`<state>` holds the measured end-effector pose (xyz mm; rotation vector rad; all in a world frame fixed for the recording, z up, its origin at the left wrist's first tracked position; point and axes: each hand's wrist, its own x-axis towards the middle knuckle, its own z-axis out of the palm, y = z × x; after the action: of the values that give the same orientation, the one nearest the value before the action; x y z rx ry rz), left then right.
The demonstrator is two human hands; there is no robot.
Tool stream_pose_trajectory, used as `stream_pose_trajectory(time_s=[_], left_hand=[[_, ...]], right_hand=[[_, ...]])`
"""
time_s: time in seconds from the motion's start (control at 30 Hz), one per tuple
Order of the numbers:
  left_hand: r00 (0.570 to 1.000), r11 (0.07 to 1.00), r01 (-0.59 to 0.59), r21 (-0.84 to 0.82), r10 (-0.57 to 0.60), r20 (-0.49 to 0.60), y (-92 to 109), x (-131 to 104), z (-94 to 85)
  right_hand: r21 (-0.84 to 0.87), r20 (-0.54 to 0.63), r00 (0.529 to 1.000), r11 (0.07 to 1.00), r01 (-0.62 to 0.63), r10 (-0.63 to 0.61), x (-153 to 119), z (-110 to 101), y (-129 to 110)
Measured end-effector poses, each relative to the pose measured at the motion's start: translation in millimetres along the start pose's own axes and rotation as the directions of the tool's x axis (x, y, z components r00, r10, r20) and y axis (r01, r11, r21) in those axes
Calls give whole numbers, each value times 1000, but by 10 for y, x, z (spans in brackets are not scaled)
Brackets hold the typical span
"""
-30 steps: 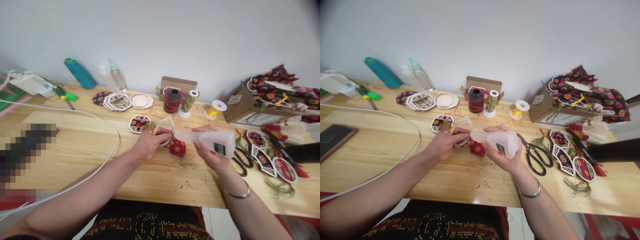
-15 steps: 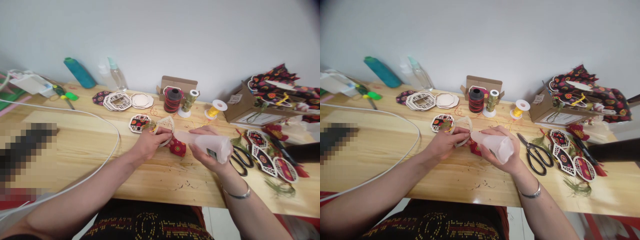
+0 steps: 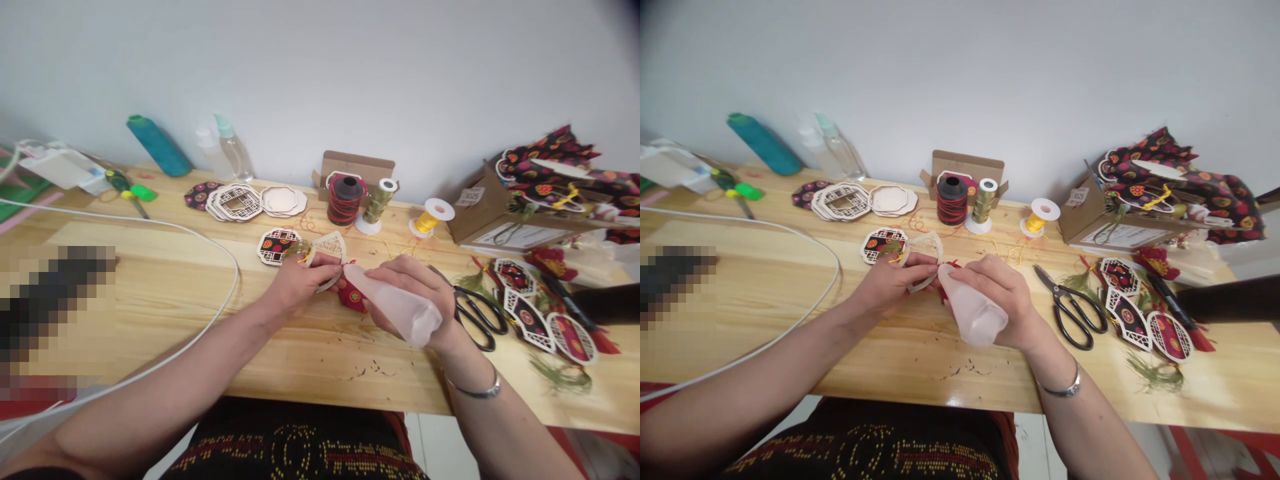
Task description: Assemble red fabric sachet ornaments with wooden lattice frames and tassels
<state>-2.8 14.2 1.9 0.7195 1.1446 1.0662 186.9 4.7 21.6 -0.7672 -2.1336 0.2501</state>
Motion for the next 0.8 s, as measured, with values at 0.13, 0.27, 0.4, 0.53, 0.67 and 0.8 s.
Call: stream_pose_trajectory(time_s=[0.13,0.27,0.4,0.53,0.67,0.8], left_hand=[[1000,1000,-1,2,1,8,7,-2,-5],[1000,1000,-2,6,2,-11,13,-11,-5],[1000,1000,-10,-25,10,-11,9,-10,1],[1000,999,2,-50,-3,-12,-3,-7,4],[1000,999,11,-44,-11,2,-12,-15,9],[1000,999,9,-34,-9,8,-8,-15,17]], right_hand=[[-28,-28,999,999,27,-28,14,12,3],[-12,-45,998,999,46,-46,26,9,-9],[178,-62,986,974,-140,153,-5,4,1],[571,-138,831,729,-377,539,-17,54,86],[721,-193,725,597,-352,661,-2,115,159],[618,-150,747,651,-441,648,-44,111,143]])
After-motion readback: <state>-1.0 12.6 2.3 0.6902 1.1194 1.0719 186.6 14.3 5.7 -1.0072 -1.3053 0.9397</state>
